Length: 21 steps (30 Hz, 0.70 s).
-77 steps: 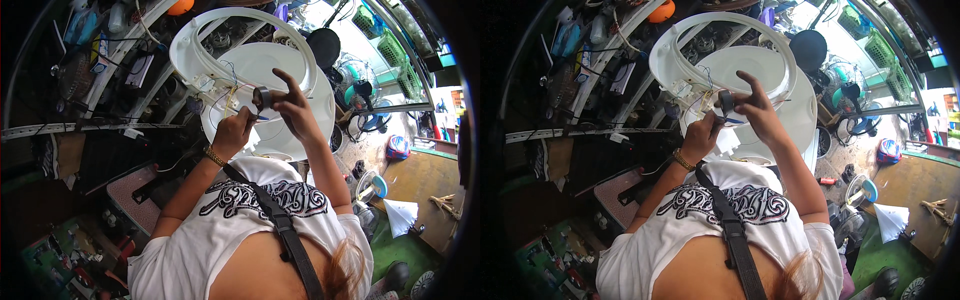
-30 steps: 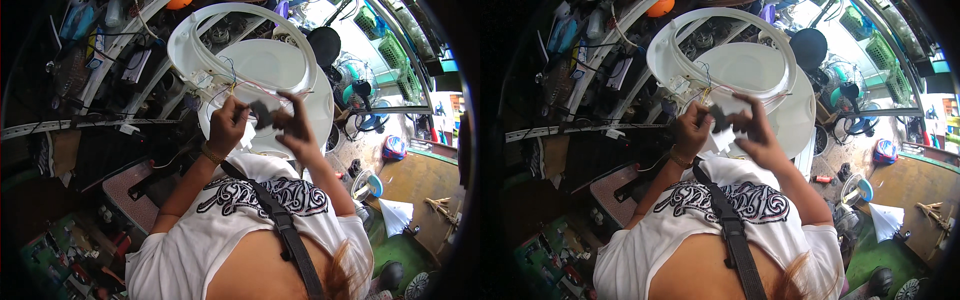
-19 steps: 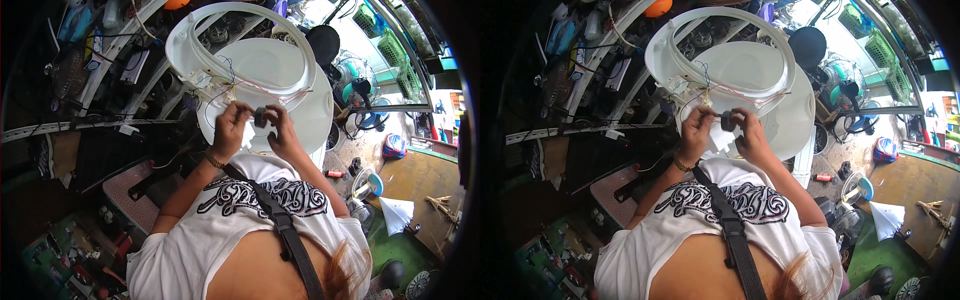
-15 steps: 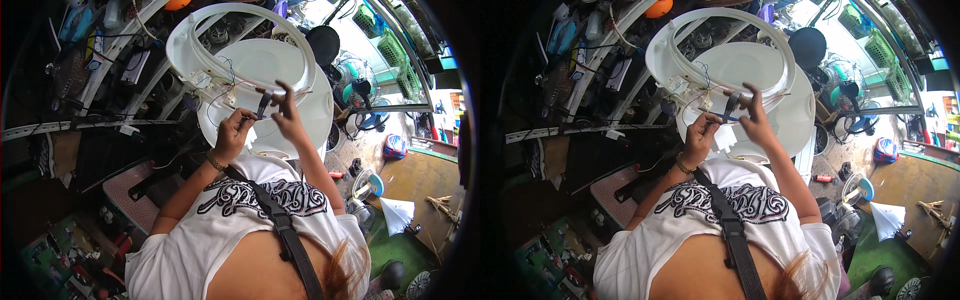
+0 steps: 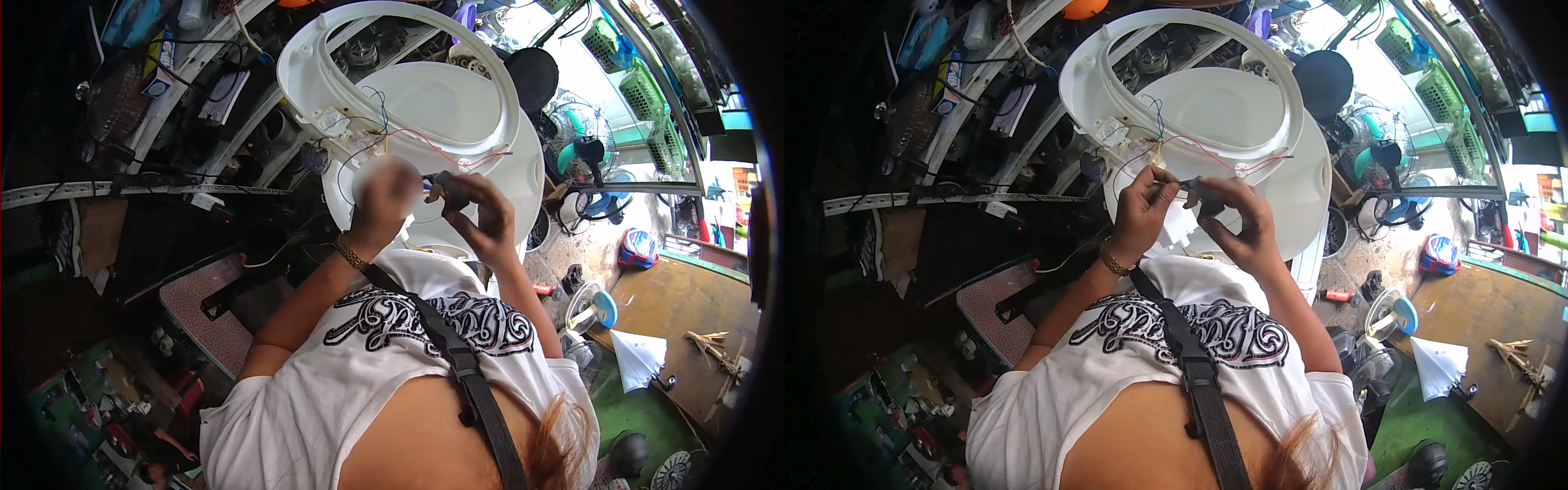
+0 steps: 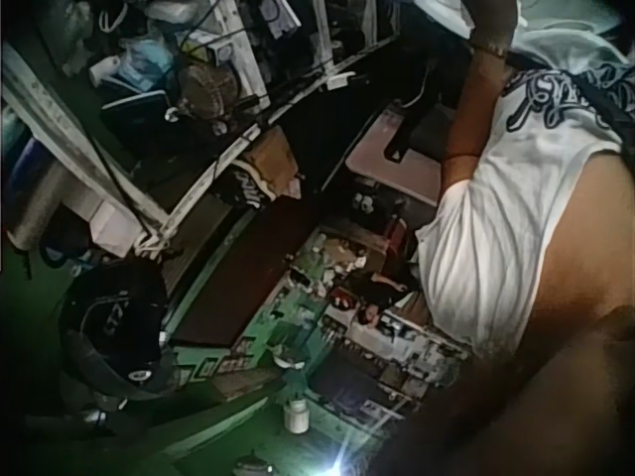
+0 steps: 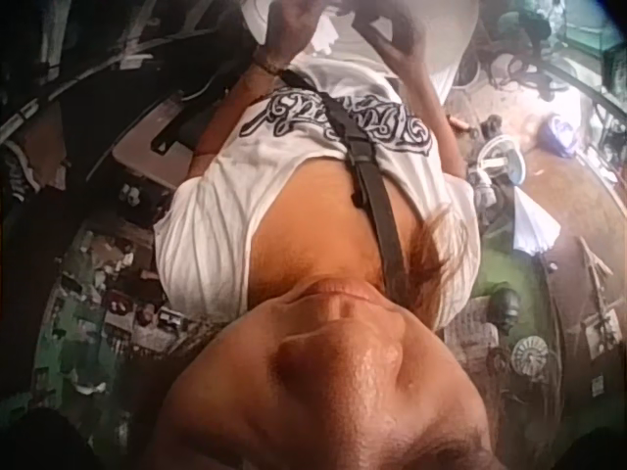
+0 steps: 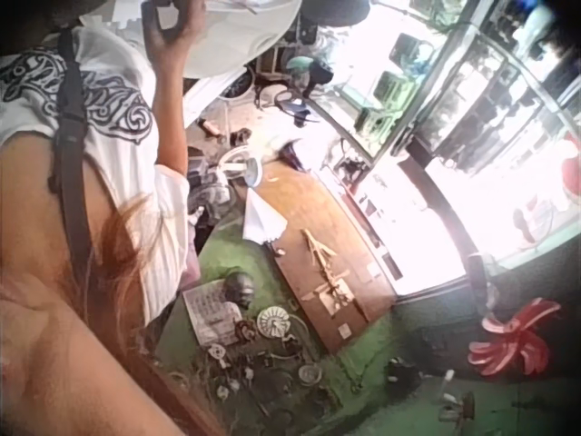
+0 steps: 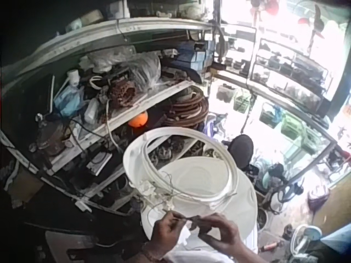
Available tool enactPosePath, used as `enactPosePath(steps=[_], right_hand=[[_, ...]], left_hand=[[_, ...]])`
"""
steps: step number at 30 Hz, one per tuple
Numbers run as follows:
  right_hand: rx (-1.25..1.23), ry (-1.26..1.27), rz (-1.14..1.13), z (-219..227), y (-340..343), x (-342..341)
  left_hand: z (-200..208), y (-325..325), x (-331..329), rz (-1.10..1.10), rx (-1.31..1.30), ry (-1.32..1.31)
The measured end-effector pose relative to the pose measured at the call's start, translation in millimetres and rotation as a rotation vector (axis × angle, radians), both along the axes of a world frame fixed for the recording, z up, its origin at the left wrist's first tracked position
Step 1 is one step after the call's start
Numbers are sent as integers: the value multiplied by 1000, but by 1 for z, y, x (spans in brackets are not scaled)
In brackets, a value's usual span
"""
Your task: The person works on a washing machine top assembly, repositioning the plastic tub and connecting the wires, then wrapping the wire connections with electrical tape by hand.
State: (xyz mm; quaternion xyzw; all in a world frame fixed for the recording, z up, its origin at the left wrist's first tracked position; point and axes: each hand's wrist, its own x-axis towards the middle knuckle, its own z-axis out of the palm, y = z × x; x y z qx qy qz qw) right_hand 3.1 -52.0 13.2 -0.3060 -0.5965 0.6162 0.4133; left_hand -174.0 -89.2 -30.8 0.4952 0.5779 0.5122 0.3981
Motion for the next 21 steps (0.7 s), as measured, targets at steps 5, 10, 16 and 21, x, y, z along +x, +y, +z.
enactPosePath(steps=[5,10,16,21], right_hand=[[652,-562,-171,-19,4,-9],[782,-584,-371,-32,5,-24],[477,-410,-464,-53,2,-32],[431,-406,-487,-55,-2,-32]], left_hand=[[3,-1,-1,-38,-163,-306],[1,-6,7,-82,-204,-553],[-5,-11,23,-34,-90,-592],[1,-8,20,-20,-112,-365]])
